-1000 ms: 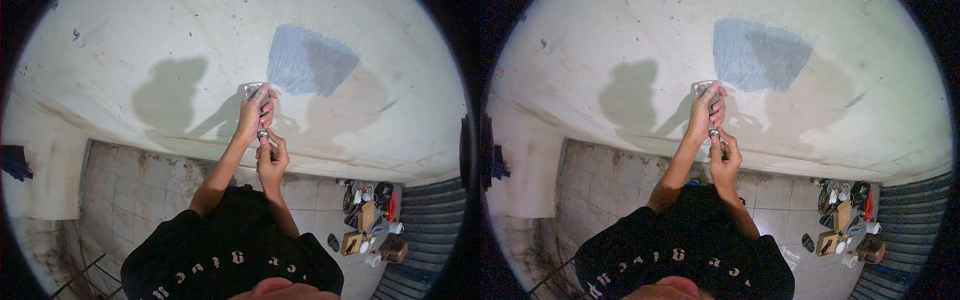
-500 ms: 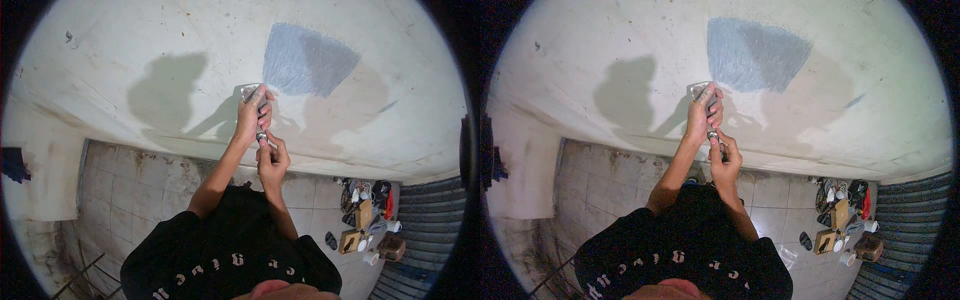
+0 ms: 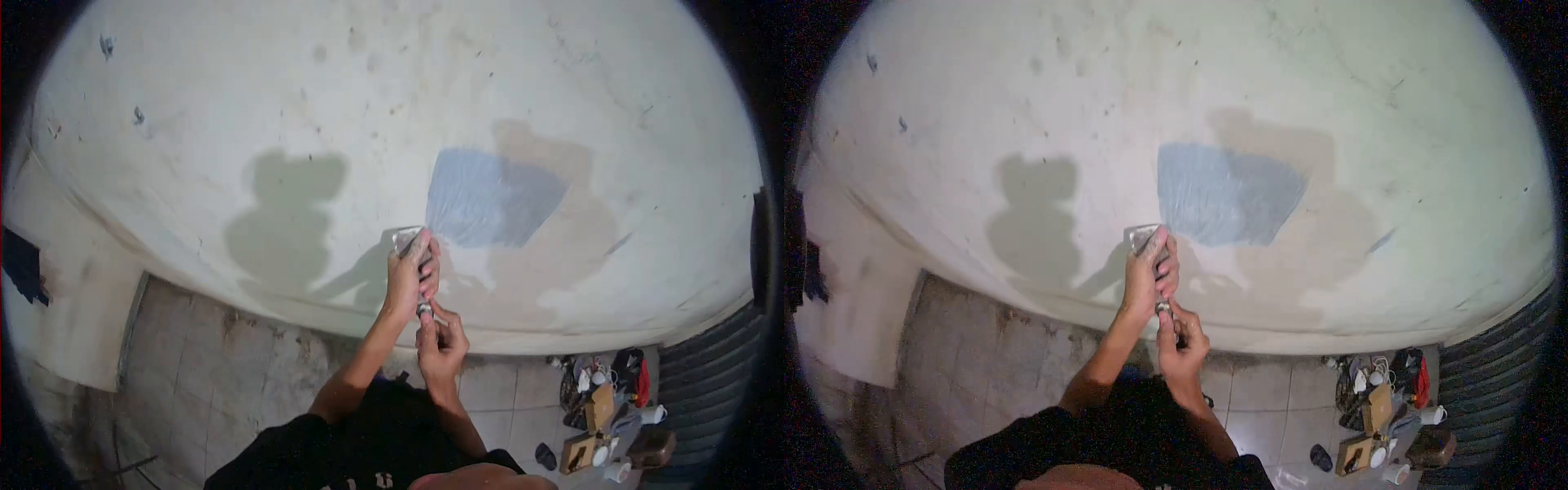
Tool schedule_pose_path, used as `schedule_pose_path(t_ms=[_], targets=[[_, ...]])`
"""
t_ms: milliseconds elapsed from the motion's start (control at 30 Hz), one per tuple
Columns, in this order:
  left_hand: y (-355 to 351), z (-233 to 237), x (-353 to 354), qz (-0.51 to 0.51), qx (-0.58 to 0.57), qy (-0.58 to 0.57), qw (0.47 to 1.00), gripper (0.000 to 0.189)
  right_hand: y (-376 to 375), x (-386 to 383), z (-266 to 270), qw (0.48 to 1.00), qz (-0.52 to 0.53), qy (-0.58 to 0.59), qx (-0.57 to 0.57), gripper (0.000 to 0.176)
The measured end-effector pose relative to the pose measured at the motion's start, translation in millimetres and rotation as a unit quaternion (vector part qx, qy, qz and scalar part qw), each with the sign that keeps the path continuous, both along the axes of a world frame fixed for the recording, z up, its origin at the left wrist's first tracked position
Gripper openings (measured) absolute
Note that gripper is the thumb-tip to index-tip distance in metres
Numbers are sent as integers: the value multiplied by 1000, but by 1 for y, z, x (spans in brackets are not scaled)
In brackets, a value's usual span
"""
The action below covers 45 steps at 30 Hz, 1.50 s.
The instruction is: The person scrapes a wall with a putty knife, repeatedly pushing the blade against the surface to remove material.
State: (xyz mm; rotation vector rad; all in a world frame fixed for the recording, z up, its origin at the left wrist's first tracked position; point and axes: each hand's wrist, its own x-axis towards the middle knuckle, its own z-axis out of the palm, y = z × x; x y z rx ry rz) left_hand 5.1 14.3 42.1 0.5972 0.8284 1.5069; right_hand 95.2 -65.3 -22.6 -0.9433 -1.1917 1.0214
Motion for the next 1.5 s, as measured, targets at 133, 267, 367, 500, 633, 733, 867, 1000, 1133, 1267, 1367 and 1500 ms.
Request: schedule_pose_path(t_ms=[133,267,367,500,633,733,867,1000,1133,1267,1367,1500], targets=[[2,21,-4,-8,27,-23,999,39,3,-4,23,999,-8,-22,26,22],[-3,19,-2,-6,29,-25,999,38,-2,-3,26,1000,-3,-7,6,22],[1,23,-6,-9,44,-23,999,38,5,-7,28,1000,-1,8,21,23],[-3,44,-8,-7,54,-12,998,37,-3,-12,50,1000,4,27,7,24],[3,44,-12,-18,44,-2,999,37,0,-17,49,1000,3,29,-1,25],[5,57,-16,-23,61,7,998,37,0,-21,64,1000,6,28,0,26],[6,61,-17,-36,75,8,996,37,6,-27,56,999,-3,46,20,23],[11,62,-18,-44,79,20,996,37,10,-29,63,998,0,55,30,24],[9,71,-18,-52,68,20,996,38,4,-30,66,997,5,79,18,27],[9,61,-19,-48,61,21,997,37,4,-26,62,997,25,67,-9,27],[10,82,-20,-46,70,10,996,36,1,-26,80,998,15,60,-7,25],[6,66,-18,-45,32,40,998,36,5,-29,63,998,9,64,16,24]])
